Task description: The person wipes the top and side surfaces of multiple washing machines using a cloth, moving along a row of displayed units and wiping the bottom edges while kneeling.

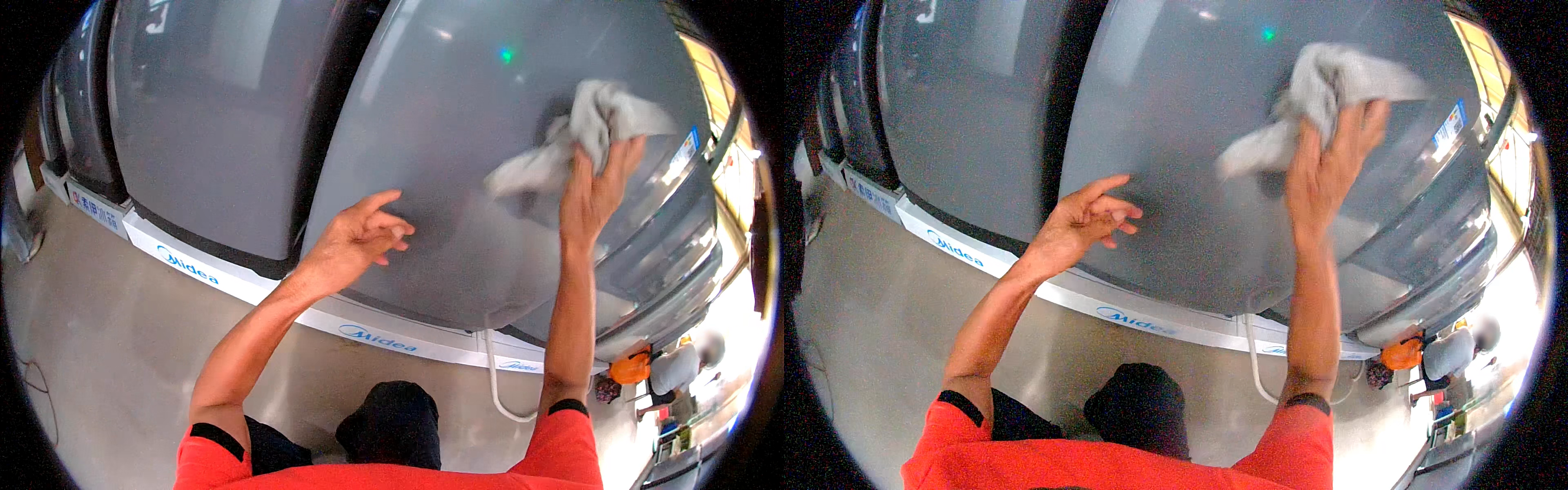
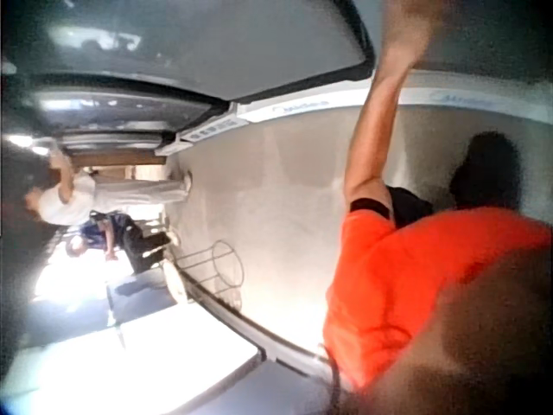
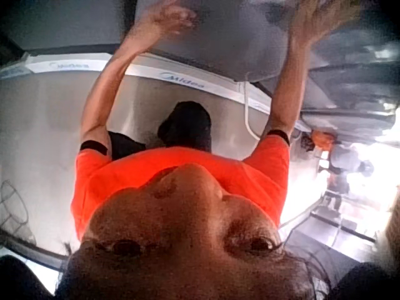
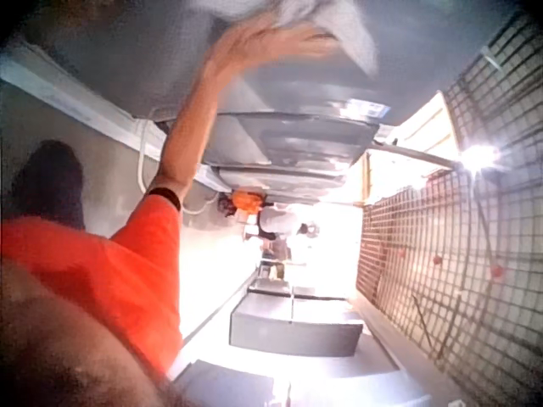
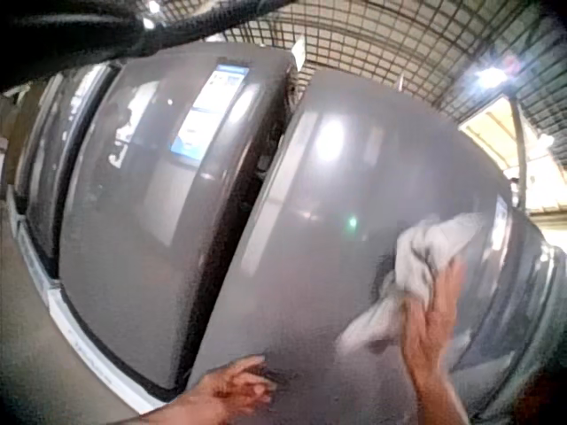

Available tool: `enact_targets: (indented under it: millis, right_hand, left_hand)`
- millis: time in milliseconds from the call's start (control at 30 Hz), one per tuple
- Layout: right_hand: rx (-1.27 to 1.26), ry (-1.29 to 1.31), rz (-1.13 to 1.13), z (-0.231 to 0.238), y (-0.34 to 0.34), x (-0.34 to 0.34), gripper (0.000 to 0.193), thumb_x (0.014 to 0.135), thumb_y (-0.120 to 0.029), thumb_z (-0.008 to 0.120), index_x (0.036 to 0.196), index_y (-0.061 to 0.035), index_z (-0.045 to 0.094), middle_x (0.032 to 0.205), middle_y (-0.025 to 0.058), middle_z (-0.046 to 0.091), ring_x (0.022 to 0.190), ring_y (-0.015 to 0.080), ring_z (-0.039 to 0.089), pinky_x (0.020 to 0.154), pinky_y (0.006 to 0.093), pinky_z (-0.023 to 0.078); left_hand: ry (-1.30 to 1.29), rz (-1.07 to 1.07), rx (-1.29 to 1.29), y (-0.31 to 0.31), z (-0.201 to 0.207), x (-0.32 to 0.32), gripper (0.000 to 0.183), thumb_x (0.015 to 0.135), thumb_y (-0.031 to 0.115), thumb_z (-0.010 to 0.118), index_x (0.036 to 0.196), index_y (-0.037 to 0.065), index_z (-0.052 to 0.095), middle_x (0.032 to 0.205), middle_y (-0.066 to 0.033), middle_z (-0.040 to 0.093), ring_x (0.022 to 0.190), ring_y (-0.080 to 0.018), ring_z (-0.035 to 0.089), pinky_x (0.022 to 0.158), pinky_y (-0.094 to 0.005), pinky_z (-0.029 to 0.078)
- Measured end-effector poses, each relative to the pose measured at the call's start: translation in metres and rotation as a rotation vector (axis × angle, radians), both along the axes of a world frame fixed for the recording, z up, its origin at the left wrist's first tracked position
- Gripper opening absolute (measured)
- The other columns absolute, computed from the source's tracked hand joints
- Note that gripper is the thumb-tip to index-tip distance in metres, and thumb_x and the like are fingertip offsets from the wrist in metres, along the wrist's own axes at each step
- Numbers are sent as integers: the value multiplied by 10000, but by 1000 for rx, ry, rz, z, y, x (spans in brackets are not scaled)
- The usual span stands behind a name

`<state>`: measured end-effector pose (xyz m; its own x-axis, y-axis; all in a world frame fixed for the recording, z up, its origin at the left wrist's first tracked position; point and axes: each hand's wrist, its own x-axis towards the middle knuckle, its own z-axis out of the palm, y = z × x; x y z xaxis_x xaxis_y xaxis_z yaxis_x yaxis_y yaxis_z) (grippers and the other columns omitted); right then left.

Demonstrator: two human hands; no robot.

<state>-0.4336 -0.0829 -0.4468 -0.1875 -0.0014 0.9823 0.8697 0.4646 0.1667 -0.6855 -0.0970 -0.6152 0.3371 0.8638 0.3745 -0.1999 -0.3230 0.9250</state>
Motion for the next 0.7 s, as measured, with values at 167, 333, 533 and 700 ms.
enact_targets:
  millis: [167,333,533,700]
  right_hand:
    - [258,-161,-346,77,50,-10,480,875,-298,586,1275,-45,512,1253,231,539,1189,393,482,1002,504,344]
    - [150,-444,-184,24,63,-62,416,877,-276,555,1247,-87,578,1356,163,505,1256,330,465,1039,474,336]
    - [-251,-1282,47,-82,64,-95,370,874,-203,526,1236,-258,580,1293,7,550,1247,201,481,1106,475,273]
    - [282,-930,-223,61,84,-102,417,851,-262,576,1261,-190,550,1238,70,576,1225,273,476,1014,511,344]
  left_hand:
    - [30,24,67,2,-8,-3,450,957,141,555,1384,90,421,1077,-102,667,910,-160,635,761,-289,501]
    - [34,105,121,1,-7,-5,341,951,86,546,1290,54,525,948,-99,680,827,-145,642,720,-275,501]
    - [148,225,177,-1,-4,-19,107,928,37,552,955,-8,646,656,-53,641,607,-97,607,580,-262,495]
    - [177,236,152,1,-10,-17,89,920,39,568,904,3,648,617,-34,621,581,-77,589,550,-242,470]
